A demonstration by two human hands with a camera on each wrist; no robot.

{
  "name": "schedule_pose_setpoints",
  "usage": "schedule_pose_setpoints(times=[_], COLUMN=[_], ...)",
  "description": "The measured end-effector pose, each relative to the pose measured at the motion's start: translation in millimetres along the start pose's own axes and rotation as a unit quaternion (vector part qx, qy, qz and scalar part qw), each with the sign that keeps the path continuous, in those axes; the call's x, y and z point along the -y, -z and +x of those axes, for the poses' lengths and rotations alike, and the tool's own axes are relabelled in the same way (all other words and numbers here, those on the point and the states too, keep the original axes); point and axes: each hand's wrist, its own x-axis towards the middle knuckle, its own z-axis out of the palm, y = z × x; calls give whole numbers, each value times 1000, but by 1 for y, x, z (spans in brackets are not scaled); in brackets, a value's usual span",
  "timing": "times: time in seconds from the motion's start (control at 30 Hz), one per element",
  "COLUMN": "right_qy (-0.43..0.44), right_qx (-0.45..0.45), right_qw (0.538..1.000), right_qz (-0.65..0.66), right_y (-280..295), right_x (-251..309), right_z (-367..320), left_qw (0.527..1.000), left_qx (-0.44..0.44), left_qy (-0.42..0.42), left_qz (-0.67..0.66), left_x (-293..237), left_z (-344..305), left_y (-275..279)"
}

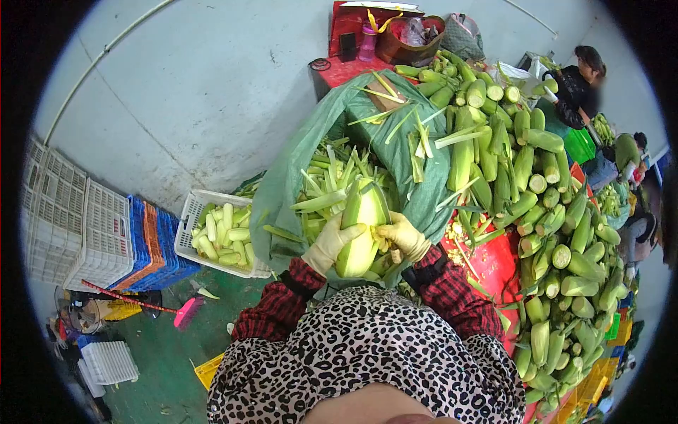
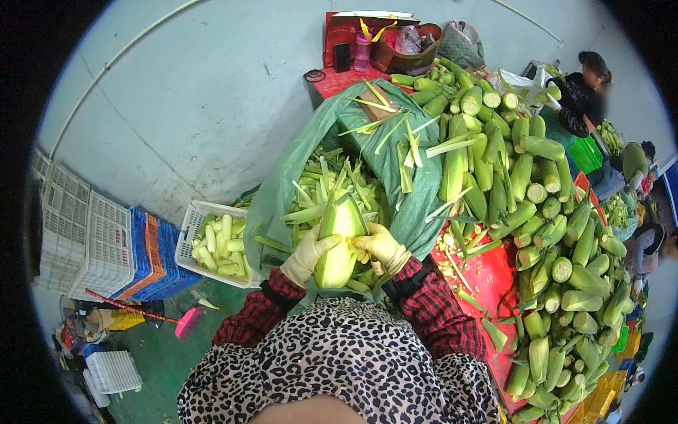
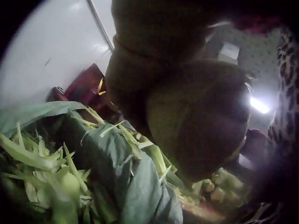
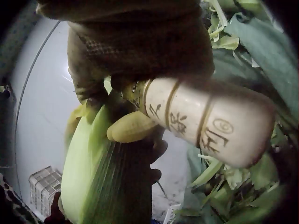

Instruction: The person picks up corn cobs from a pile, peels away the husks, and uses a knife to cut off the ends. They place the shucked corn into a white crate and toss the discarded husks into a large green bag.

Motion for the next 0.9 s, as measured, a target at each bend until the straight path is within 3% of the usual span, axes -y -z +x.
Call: schedule_pose_setpoints(times=[0.07,0.17,0.33,0.43,0.53,0.63,0.83,0.9], right_qy=[7,34,9,10,11,7,30,31], right_qx=[-7,-7,-100,-139,-148,-127,-42,-5], right_qw=[1000,999,990,978,974,980,984,993], right_qz=[3,33,96,153,169,151,173,116], right_y=[-9,3,-7,-9,-9,-8,-20,-11], right_x=[15,-17,-18,-13,-12,-20,0,10], right_z=[-11,7,5,1,-2,0,-16,-22], left_qw=[1000,1000,996,997,958,914,948,985], left_qx=[5,10,35,-50,-107,-138,-115,-92], left_qy=[5,20,37,-35,0,76,39,41], left_qz=[4,19,71,54,265,373,295,143], left_x=[-3,-5,-5,9,10,-13,-4,2], left_z=[-1,-3,-2,8,10,8,13,11], left_y=[0,1,11,9,8,-5,7,11])
